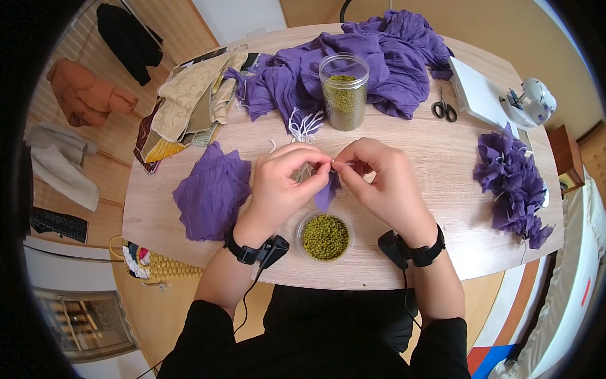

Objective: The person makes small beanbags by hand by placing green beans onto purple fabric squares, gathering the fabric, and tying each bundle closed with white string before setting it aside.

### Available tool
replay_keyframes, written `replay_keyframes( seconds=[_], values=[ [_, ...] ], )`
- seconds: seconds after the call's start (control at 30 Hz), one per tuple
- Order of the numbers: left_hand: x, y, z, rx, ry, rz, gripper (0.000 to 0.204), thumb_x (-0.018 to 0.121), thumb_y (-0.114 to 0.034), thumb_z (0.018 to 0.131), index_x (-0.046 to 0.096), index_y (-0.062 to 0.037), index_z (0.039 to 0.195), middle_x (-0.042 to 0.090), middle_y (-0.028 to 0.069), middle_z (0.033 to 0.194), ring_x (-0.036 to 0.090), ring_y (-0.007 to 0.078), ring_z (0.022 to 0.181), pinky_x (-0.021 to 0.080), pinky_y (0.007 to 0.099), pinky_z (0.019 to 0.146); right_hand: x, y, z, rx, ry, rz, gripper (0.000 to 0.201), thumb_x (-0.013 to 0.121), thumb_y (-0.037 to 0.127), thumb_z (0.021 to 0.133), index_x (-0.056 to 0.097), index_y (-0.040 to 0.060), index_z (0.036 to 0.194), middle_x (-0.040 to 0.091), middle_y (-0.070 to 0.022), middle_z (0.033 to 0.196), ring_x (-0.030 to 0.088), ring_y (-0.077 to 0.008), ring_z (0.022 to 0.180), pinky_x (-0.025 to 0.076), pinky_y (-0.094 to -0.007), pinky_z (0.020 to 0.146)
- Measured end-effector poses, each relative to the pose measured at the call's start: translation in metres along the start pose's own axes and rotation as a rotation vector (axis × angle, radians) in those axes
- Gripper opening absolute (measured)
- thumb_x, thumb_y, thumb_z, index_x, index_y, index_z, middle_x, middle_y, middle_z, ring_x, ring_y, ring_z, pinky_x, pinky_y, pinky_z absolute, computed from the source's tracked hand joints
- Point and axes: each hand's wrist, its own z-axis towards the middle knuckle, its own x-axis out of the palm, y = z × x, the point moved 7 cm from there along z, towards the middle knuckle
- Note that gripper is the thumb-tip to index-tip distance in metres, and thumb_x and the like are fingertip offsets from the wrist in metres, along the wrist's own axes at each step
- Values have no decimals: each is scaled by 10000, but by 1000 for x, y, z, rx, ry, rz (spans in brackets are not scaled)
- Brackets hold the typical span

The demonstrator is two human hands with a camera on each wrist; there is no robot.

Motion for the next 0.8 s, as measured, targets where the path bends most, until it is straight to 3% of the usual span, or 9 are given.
replay_keyframes(
  seconds=[0.2, 0.43, 0.5, 0.63, 0.7, 0.8],
  values=[
    [0, 2, -1, -112, 5, 13, 121, 780, -29, 855, 761, -14, 973, 754, 78, 905, 684, 150, 759, 499, 282, 653, 3, 12, 0, -135, -37, -173, 64, 753, 1, 889, 747, 2, 952, 681, -112, 821, 665, -222, 692, 528, -319, 635],
    [7, 15, -4, -253, 89, -113, 135, 763, -56, 894, 749, -12, 1021, 750, 52, 927, 663, 115, 810, 475, 264, 701, 2, 16, -1, -228, -79, -216, 81, 755, -10, 869, 751, 8, 948, 685, -105, 835, 666, -221, 696, 534, -324, 637],
    [8, 17, -4, -282, 99, -136, 111, 758, -54, 905, 748, -6, 1005, 747, 45, 917, 664, 114, 807, 479, 269, 704, 1, 12, 0, -155, -45, -163, 99, 760, -33, 866, 757, -8, 962, 703, -95, 854, 676, -172, 723, 527, -295, 665],
    [8, 16, -3, -299, 120, -110, 95, 765, -45, 894, 749, -6, 978, 750, 67, 918, 692, 146, 821, 483, 274, 709, 1, 6, 1, -123, -50, -109, 78, 748, 11, 887, 727, -6, 960, 685, -84, 828, 660, -171, 707, 532, -305, 650],
    [5, 8, -1, -25, 43, 31, 92, 783, -37, 865, 750, -13, 947, 752, 83, 922, 713, 207, 828, 486, 299, 705, 2, -9, 1, 13, -35, 38, 61, 737, 30, 911, 714, -13, 949, 686, -63, 829, 648, -110, 727, 525, -284, 652],
    [2, -3, 1, 107, 12, 145, 104, 806, -40, 838, 754, -31, 927, 751, 80, 917, 710, 253, 831, 502, 334, 719, 4, -16, 1, 127, 38, 108, 67, 705, 62, 968, 704, -4, 962, 687, -18, 854, 630, -70, 746, 522, -261, 657]
  ],
)
